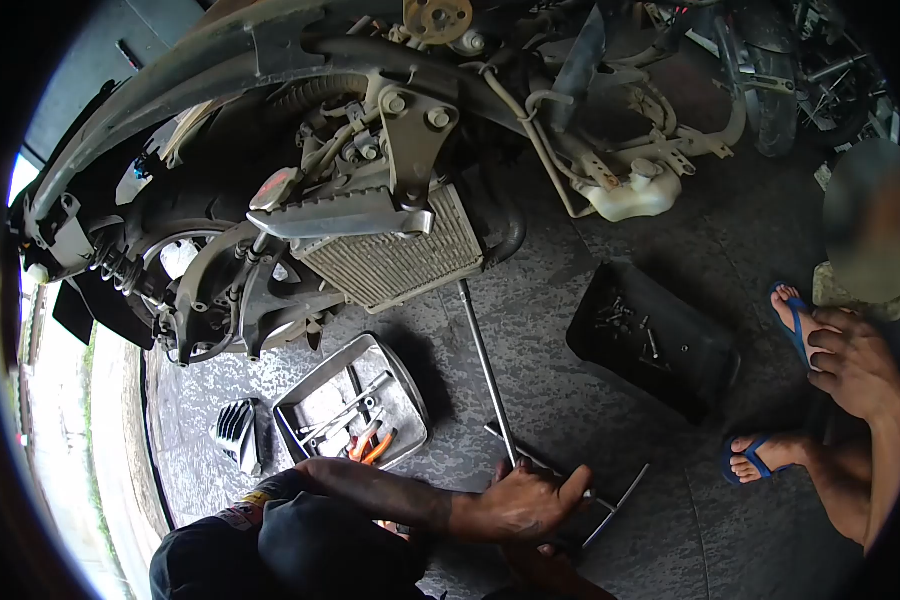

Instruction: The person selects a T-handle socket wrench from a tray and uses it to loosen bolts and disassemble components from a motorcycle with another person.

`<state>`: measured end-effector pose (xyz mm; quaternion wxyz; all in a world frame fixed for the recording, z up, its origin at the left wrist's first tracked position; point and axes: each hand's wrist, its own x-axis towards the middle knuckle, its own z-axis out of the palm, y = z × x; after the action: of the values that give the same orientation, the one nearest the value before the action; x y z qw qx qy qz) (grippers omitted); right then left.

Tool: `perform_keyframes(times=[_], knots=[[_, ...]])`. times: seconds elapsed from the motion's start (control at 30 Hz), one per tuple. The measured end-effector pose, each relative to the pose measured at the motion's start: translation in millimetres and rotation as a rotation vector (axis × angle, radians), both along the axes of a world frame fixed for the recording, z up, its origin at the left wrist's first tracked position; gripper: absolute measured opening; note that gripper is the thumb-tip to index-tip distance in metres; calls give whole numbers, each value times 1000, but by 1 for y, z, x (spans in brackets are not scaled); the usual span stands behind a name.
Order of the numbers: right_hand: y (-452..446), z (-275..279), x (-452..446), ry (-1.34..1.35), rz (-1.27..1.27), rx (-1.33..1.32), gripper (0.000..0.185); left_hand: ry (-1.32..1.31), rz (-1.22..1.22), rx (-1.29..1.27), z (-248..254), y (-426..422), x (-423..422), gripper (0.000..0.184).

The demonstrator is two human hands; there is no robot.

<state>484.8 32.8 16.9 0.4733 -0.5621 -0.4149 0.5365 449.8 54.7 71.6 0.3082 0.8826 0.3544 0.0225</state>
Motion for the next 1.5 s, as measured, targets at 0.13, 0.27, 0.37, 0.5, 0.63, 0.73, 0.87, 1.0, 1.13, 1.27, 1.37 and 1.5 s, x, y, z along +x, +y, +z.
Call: perform_keyframes(times=[0.13,0.27,0.37,0.5,0.63,0.73,0.87,1.0,1.13,1.27,1.37,1.5], knots=[[4,-2,3,59,19,-57,28,58,-113,-236,35,23,1,54],[-2,-9,9,203,25,-143,29,-61,-52,-215,19,21,4,49],[-12,-7,23,384,32,-242,29,-130,35,-268,6,16,0,51],[-27,-5,35,559,8,-329,30,-622,72,349,33,20,-44,50],[-59,-17,49,600,-88,-363,31,-731,144,-71,37,32,-82,40],[-77,0,52,454,-208,-345,30,-771,291,-144,33,31,-94,32],[-92,7,70,167,-292,-411,33,-666,356,-260,25,32,-106,27],[-92,14,95,75,-228,-430,32,-516,359,-172,-11,40,-117,23],[-85,1,121,-465,47,-118,34,-362,355,-95,-24,49,-128,20],[-84,-15,139,-631,135,-84,34,-254,320,-87,-3,62,-124,18],[-79,-21,143,-717,200,-109,32,-185,294,-49,1,77,-114,18],[-75,-20,144,-572,169,-91,31,-127,271,-39,1,94,-92,18]])
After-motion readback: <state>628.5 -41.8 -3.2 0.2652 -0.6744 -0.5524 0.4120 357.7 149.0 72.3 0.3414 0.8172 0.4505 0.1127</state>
